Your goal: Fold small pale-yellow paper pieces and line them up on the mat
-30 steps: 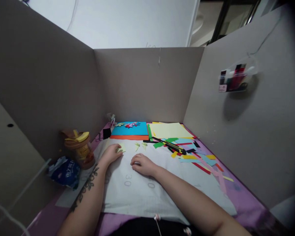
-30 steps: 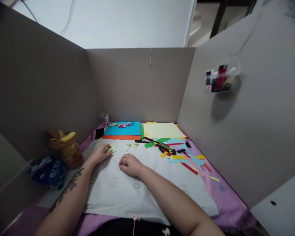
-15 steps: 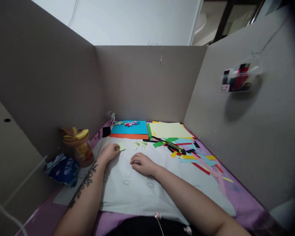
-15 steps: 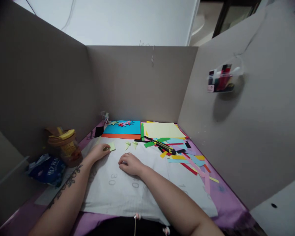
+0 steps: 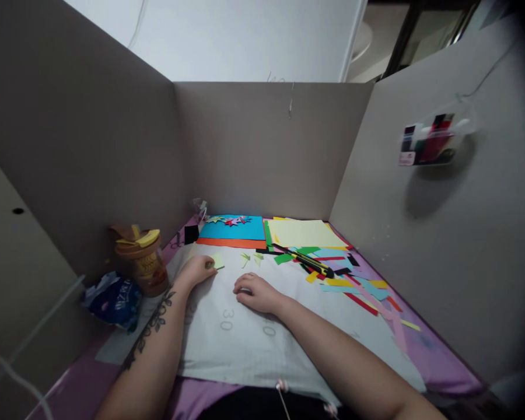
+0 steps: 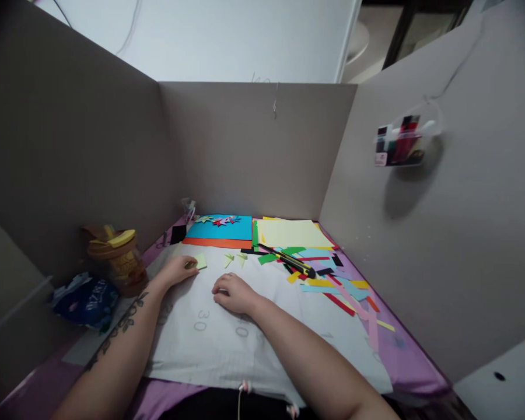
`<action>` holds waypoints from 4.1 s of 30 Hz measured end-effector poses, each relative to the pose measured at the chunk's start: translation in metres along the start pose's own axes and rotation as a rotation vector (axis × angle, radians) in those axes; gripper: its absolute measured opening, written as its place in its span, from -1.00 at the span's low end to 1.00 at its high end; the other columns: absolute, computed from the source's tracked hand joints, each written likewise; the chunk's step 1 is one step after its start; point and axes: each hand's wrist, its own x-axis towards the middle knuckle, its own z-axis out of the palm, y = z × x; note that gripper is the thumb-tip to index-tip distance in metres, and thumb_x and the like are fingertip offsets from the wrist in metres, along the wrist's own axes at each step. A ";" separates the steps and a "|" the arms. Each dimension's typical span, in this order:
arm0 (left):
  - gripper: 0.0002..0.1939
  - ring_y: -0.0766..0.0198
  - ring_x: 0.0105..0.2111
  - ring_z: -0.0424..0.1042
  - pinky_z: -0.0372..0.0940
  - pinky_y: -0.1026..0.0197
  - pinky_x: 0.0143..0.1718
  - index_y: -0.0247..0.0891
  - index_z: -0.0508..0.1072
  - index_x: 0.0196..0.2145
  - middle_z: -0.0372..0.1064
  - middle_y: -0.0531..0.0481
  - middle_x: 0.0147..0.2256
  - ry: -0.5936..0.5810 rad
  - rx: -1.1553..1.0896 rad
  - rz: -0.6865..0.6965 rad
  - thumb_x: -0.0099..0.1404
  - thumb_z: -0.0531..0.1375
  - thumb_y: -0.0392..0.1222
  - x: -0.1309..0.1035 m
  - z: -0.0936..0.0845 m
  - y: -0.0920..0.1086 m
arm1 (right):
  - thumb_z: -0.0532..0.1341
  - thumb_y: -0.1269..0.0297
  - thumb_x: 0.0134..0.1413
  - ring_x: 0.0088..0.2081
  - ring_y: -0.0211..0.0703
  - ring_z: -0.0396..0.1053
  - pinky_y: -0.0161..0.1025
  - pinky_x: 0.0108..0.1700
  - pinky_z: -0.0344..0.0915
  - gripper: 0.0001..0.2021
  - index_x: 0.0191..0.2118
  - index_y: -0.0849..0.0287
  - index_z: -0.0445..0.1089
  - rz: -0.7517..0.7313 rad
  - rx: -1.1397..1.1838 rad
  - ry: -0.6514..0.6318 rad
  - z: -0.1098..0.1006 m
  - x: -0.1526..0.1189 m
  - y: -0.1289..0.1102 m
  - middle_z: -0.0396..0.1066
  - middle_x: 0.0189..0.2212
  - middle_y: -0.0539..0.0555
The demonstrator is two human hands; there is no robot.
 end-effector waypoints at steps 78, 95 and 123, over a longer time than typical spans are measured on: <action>-0.47 0.26 -0.34 0.37 0.21 0.27 -0.33 -0.24 0.13 0.09 0.37 -0.10 -0.23 0.122 -0.375 0.242 0.14 -0.03 -0.42 -0.025 0.020 0.073 | 0.11 0.37 0.09 -0.07 -0.07 0.27 -0.04 0.01 0.23 -0.72 -0.09 0.06 0.43 -0.006 -0.128 0.573 -0.020 -0.005 0.002 0.36 -0.14 0.12; -0.61 0.31 -0.34 0.38 0.24 0.29 -0.35 -0.21 0.10 -0.07 0.33 -0.03 -0.25 0.190 -0.506 0.255 0.13 -0.01 -0.40 -0.022 0.022 0.072 | 0.14 0.38 0.04 -0.03 -0.04 0.24 -0.06 0.03 0.21 -0.65 -0.01 0.11 0.37 0.079 -0.095 0.581 -0.021 -0.004 -0.001 0.33 -0.08 0.15; -0.68 0.35 -0.41 0.32 0.21 0.30 -0.37 -0.23 0.19 -0.20 0.29 0.00 -0.30 0.203 -0.553 0.321 0.06 -0.03 -0.46 -0.020 0.020 0.070 | 0.13 0.39 0.01 -0.16 -0.13 0.35 -0.22 -0.15 0.32 -0.87 -0.37 0.17 0.44 0.089 0.108 0.630 -0.020 -0.002 -0.002 0.39 -0.21 0.14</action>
